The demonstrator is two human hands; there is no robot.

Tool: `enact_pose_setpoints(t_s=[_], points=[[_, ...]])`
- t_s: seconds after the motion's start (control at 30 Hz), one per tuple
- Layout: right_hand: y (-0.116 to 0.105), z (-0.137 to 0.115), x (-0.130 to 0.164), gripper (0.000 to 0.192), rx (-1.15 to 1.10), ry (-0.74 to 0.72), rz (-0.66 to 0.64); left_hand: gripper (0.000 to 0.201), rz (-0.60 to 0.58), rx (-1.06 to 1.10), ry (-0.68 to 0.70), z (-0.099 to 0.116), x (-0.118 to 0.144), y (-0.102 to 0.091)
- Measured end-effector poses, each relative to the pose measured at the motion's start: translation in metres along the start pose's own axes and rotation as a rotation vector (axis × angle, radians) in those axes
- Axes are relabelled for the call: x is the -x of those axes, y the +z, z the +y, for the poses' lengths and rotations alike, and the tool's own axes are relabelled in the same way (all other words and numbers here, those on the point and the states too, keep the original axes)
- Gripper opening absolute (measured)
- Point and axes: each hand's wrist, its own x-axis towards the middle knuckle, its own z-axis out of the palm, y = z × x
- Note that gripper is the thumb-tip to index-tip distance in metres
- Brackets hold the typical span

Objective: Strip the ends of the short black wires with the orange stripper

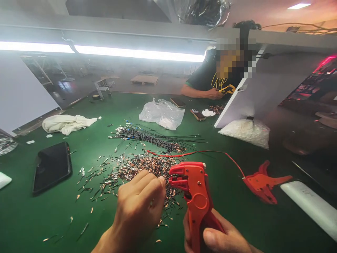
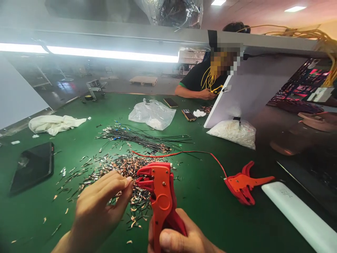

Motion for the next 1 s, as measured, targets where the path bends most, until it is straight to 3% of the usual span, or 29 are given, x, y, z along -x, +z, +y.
enact_pose_setpoints(t_s=[0.53,0.8,1.0], points=[[0.007,-0.018,0.003,0.037,0.127,0.092,0.077,0.028,-0.218,0.105,0.094,-0.009,-0.009,-0.018],[-0.003,-0.001,0.005,0.04,0.098,0.066,0.115,0.021,-0.245,0.03,0.06,-0.011,-0.009,-0.02],[-0.003,0.002,0.005,0.042,0.07,0.035,0.09,0.011,-0.183,-0.017,0.052,-0.013,-0.01,-0.016]])
